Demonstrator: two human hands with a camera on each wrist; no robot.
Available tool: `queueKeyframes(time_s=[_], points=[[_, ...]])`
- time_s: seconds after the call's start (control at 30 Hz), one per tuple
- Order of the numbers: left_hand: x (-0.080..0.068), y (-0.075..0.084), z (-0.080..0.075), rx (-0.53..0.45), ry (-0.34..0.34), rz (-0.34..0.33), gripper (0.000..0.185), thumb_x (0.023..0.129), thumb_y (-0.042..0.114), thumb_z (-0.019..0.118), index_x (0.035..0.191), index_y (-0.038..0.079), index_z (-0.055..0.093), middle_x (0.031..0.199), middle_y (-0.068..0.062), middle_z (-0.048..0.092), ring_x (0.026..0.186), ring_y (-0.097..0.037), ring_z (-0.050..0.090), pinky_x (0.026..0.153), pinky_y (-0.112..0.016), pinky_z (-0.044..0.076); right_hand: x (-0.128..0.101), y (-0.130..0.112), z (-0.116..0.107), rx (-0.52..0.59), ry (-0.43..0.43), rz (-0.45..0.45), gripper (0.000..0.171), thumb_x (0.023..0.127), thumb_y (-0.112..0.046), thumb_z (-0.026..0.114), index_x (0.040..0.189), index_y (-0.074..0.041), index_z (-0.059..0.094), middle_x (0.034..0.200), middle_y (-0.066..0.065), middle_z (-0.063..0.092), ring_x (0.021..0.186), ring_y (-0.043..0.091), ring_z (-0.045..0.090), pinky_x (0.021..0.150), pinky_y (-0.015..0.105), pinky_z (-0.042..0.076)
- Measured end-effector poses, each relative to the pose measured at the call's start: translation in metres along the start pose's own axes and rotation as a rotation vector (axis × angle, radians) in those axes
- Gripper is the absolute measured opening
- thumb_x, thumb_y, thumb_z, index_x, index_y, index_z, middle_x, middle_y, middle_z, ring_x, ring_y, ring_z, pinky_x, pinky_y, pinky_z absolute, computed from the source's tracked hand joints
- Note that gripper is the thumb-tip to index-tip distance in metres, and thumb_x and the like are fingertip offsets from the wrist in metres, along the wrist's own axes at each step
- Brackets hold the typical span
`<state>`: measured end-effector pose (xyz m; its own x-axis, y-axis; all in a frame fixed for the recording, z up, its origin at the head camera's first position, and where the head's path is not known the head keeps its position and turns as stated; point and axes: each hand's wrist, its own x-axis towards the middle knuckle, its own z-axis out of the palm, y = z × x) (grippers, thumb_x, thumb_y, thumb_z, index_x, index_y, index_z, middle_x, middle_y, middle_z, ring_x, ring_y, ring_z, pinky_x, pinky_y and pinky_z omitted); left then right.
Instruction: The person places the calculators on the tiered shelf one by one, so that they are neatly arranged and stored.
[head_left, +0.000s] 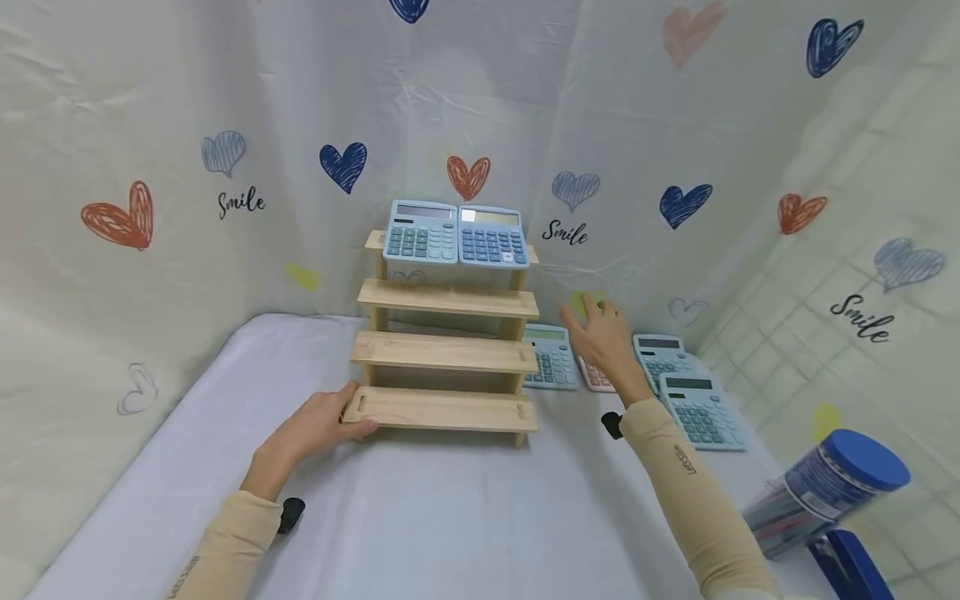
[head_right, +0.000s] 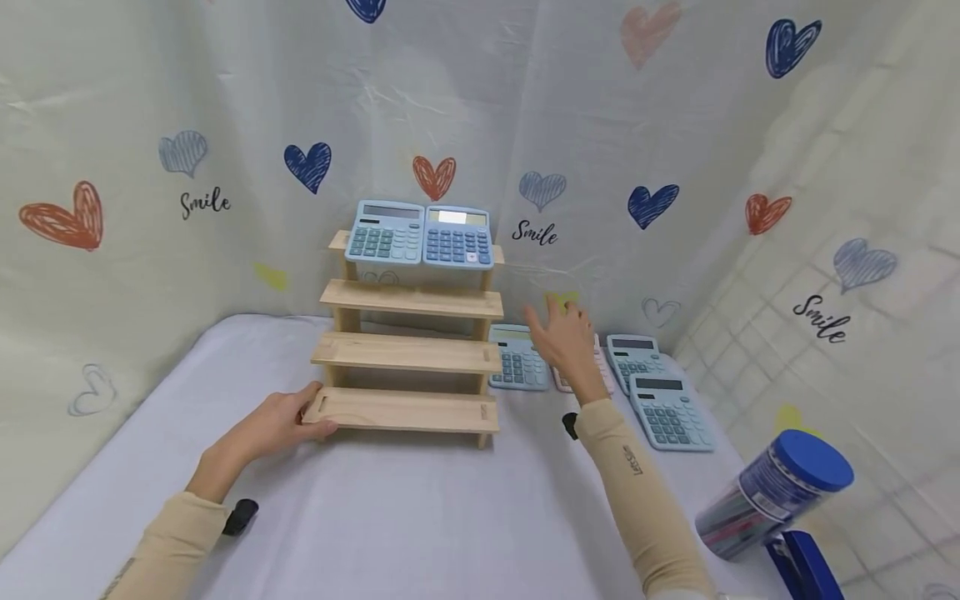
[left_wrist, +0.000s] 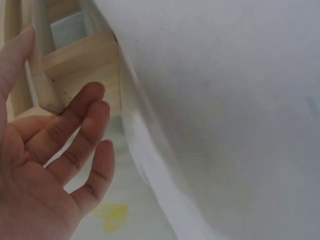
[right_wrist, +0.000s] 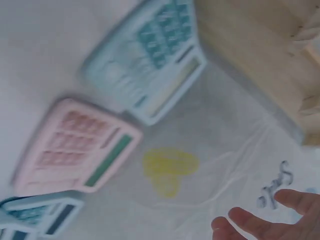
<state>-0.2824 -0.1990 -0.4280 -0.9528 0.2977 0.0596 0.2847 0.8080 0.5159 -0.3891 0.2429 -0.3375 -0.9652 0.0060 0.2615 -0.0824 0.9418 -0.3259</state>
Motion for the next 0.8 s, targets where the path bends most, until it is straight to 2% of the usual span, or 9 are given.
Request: queueKeyframes(time_s=[0.23,0.43,0.7,0.8], points=[[0.001,-0.001,0.0,0.0,-0.003,-0.002,0.056,0.091,0.05,0.07,0.12,0.007,0.051,0.082,-0.004,0.057,0.074,-0.018,0.051,0.067,-0.032,0.041,-0.026,0.063,0.0,-0.021,-0.066,0.053,0.085,0.101,-0.067,0.022,0.158,-0.004,0.022,0.154,0.039,0.024,0.139,0.063,0.022,0.109,0.076,0.017],[0.0,0.0,-0.001,-0.002,-0.003,-0.006,0.059,0.091,0.049,0.07,0.125,0.005,0.05,0.083,-0.006,0.059,0.074,-0.018,0.051,0.068,-0.033,0.042,-0.039,0.106,-0.002,-0.074,-0.152,0.13,0.09,0.1,-0.069,0.021,0.157,0.0,0.02,0.152,0.046,0.018,0.135,0.071,0.018,0.106,0.081,0.015],[0.0,0.001,-0.002,0.002,-0.002,0.016,0.058,0.092,0.047,0.07,0.123,0.003,0.05,0.079,-0.004,0.054,0.072,-0.018,0.049,0.065,-0.032,0.04,-0.049,0.164,-0.007,-0.134,-0.393,0.398,0.093,0.098,-0.066,0.029,0.157,0.003,0.006,0.146,0.056,-0.003,0.129,0.081,0.006,0.105,0.083,0.012],[0.0,0.002,-0.001,0.001,-0.003,0.016,0.054,0.091,0.045,0.071,0.12,0.004,0.05,0.077,-0.004,0.052,0.071,-0.017,0.049,0.065,-0.031,0.04,-0.052,0.182,-0.008,-0.114,-0.447,0.455,0.095,0.099,-0.064,0.031,0.156,0.002,-0.004,0.142,0.059,-0.008,0.126,0.084,0.004,0.105,0.084,0.012]])
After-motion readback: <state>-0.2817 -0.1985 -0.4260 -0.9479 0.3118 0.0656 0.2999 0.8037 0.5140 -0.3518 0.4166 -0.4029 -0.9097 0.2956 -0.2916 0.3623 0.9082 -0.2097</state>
